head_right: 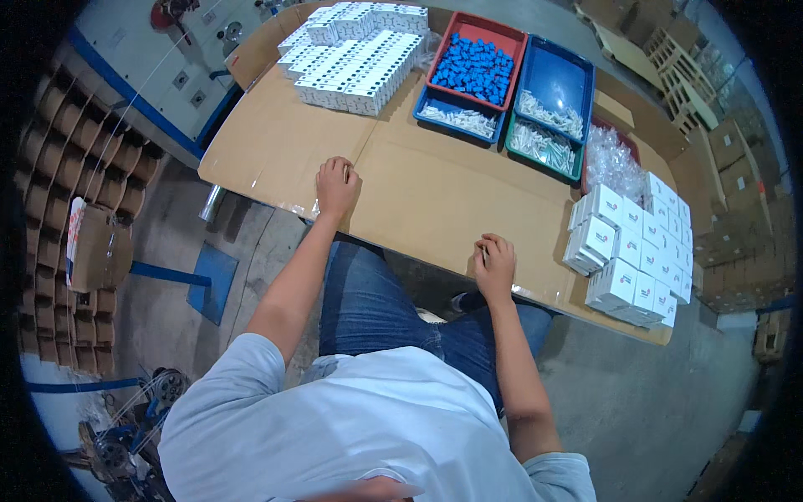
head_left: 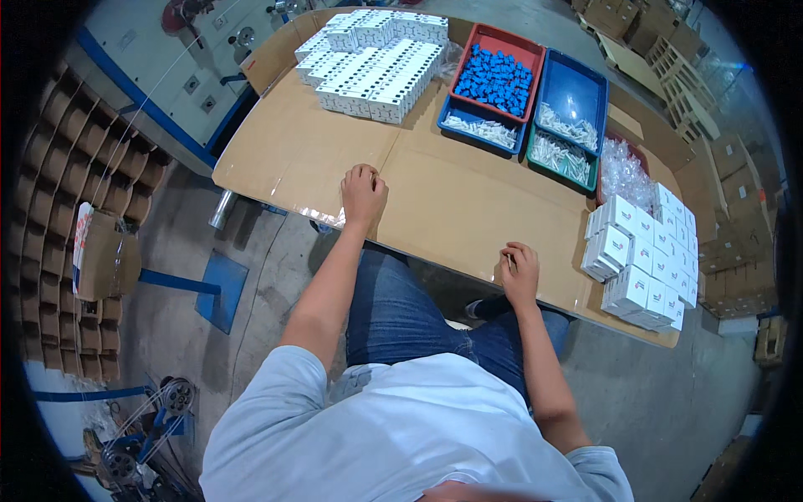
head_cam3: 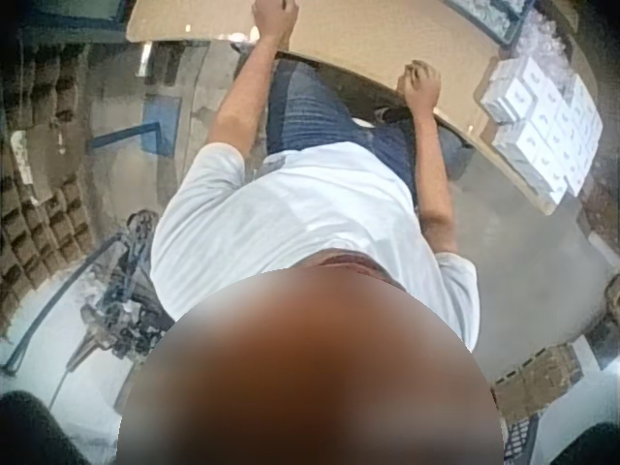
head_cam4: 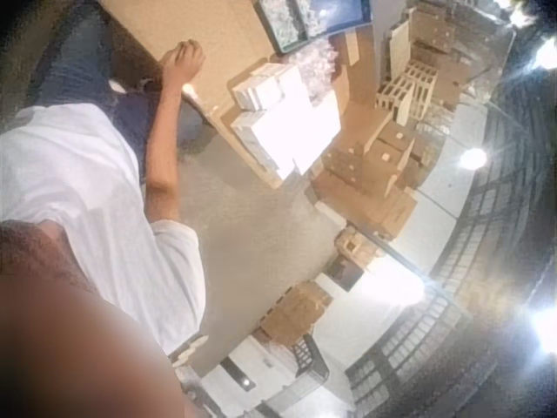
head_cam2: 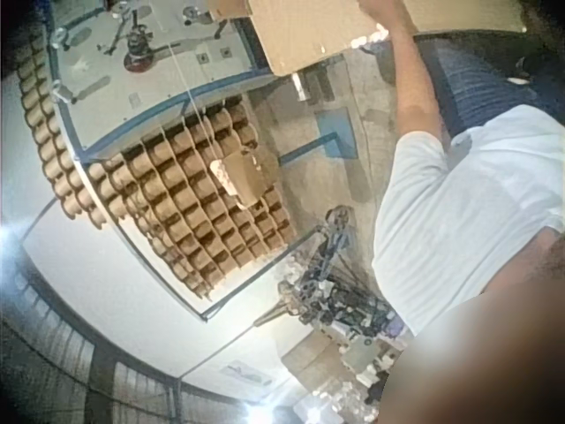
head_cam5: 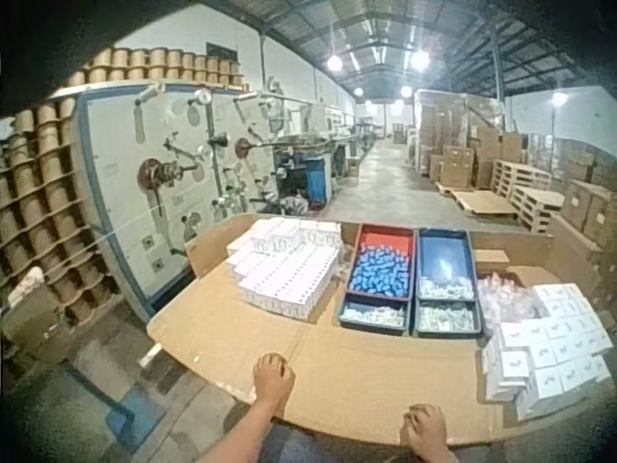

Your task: Assembling components into a white plastic housing for a network device and inspecting the final unit.

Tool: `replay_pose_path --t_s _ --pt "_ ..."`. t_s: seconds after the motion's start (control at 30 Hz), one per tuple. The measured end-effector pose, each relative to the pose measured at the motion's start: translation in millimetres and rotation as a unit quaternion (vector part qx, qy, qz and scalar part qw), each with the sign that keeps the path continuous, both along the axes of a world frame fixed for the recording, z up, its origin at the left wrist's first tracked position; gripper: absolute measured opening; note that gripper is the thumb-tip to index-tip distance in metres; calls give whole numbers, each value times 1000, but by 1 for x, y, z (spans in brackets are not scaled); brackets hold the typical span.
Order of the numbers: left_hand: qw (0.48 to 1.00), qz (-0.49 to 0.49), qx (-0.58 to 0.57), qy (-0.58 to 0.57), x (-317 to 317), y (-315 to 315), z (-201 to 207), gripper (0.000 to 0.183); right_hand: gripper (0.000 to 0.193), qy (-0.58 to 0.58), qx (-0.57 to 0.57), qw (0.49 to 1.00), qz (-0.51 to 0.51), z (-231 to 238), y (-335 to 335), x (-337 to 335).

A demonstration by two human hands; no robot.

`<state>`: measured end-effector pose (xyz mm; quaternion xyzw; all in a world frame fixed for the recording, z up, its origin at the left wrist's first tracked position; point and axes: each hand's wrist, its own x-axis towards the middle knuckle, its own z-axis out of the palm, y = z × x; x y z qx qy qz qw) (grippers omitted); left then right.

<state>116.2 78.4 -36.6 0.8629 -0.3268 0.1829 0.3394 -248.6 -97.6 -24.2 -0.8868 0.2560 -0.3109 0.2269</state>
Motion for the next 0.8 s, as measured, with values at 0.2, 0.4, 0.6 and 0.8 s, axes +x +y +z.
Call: replay_pose_path --t_s 0.2,0.4,0.6,0.8 --pt "999 -22 -11 -44 5 -9 -2 17 16 20 -16 999 -22 11 0 -3" --pt "999 -52 16 -8 11 -2 -3 20 17 -58 20 998 -23 9 2 2" --pt "996 -73 41 -20 4 -7 -1 22 9 -48 30 998 -33 10 -3 -12" --pt "997 -49 55 31 4 -5 -1 22 8 -62 -15 997 -47 7 -4 -7"
